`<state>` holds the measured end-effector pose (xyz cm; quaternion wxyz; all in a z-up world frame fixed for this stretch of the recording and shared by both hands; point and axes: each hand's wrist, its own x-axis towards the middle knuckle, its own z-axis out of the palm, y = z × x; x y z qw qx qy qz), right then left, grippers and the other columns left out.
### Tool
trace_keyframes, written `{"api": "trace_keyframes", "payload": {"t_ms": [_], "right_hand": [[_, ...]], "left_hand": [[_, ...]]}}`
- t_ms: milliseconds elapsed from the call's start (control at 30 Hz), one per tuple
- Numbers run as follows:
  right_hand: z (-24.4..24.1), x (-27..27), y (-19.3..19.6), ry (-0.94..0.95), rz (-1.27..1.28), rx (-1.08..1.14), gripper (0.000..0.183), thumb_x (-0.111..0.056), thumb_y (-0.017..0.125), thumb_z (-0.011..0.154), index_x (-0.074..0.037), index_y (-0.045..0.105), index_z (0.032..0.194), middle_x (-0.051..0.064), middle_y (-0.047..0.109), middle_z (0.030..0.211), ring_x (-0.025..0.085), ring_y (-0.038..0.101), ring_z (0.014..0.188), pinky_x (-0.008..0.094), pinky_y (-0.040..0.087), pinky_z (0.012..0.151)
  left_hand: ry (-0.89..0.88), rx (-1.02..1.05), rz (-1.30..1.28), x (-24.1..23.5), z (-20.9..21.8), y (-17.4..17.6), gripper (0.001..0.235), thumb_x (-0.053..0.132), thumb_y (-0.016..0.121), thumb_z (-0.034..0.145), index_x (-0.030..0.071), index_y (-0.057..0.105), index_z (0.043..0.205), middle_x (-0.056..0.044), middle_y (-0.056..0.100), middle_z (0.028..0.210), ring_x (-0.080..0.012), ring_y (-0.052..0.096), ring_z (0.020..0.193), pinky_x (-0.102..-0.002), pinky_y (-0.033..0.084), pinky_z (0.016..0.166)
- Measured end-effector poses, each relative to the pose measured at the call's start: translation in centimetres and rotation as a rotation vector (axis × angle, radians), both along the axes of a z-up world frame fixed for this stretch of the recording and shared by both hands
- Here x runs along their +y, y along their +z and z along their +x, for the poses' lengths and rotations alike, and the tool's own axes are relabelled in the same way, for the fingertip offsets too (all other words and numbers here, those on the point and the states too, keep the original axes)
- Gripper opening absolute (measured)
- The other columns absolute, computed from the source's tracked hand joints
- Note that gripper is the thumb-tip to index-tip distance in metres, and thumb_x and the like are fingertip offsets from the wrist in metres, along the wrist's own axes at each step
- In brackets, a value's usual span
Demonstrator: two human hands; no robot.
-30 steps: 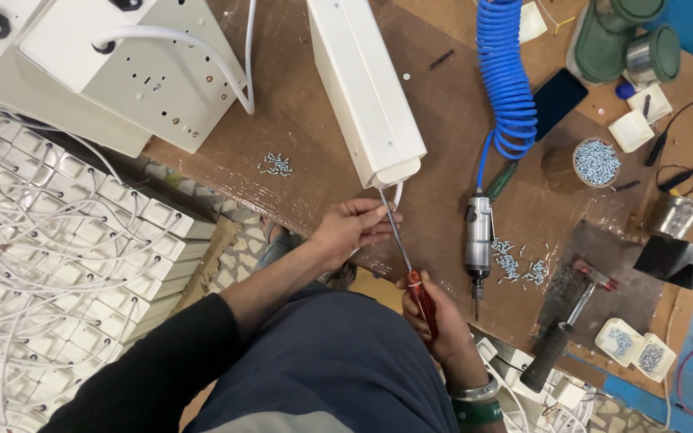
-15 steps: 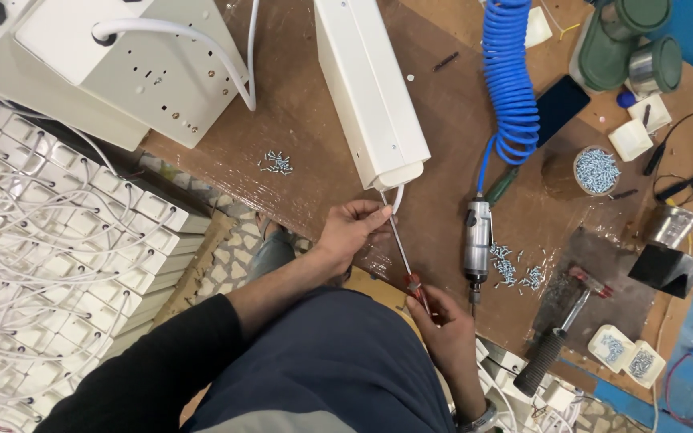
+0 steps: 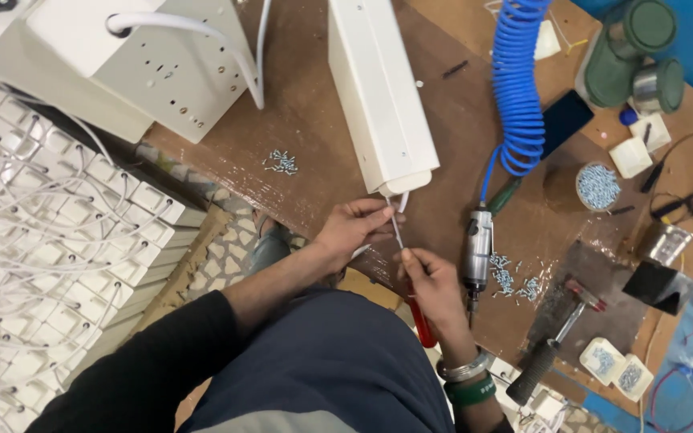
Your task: The person assembles white electrical enclosures by inserting and tightening screws with a manual screwdriver and a pneumatic screwdriver. They open and close the enclosure, compare two units, and repeatedly secure the casing with screws while handling wires and small parts on a cluttered workbench.
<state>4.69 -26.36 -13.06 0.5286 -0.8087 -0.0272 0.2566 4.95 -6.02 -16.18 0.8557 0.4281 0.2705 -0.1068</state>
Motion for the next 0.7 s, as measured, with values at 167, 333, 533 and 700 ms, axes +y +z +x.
{"api": "trace_keyframes", "payload": {"t_ms": [167,333,533,700], "right_hand": [[1.0,-0.3,-1.3,-0.065,0.475,0.433,0.029,-0.023,0.060,0.104,0.004,0.069,0.104,0.001,0.061,0.073,0.009,0.054,0.063,0.023,0.042,0.056],[1.2,-0.3,-1.5,-0.093,0.540,0.496,0.031,-0.024,0.060,0.103,0.005,0.069,0.105,0.003,0.060,0.073,0.013,0.058,0.067,0.026,0.047,0.063],[1.4,-0.3,-2.1,-0.105,0.615,0.555,0.033,-0.025,0.060,0.104,0.006,0.069,0.107,0.003,0.058,0.072,0.015,0.058,0.068,0.030,0.050,0.068],[1.5,0.0,-1.2,-0.094,0.596,0.562,0.033,-0.025,0.059,0.104,0.006,0.069,0.108,0.003,0.058,0.070,0.015,0.056,0.067,0.029,0.049,0.067]], "left_hand": [[-0.050,-0.105,-0.141,-0.4,0.0,-1.1,0.031,0.017,0.068,0.096,-0.004,0.069,0.119,-0.018,0.076,0.109,-0.0254,0.075,0.100,-0.036,0.064,0.091],[-0.013,-0.067,-0.096,-0.8,0.1,-0.9,0.030,0.016,0.072,0.095,-0.007,0.069,0.115,-0.019,0.077,0.106,-0.0239,0.076,0.097,-0.033,0.064,0.085],[0.029,-0.055,-0.020,-1.0,0.1,-0.5,0.028,0.014,0.074,0.092,-0.006,0.070,0.112,-0.016,0.077,0.101,-0.0218,0.077,0.095,-0.031,0.064,0.082],[0.060,-0.070,-0.031,-0.8,0.3,-0.5,0.026,0.011,0.074,0.093,-0.008,0.070,0.111,-0.016,0.076,0.100,-0.0233,0.077,0.094,-0.032,0.066,0.081]]}}
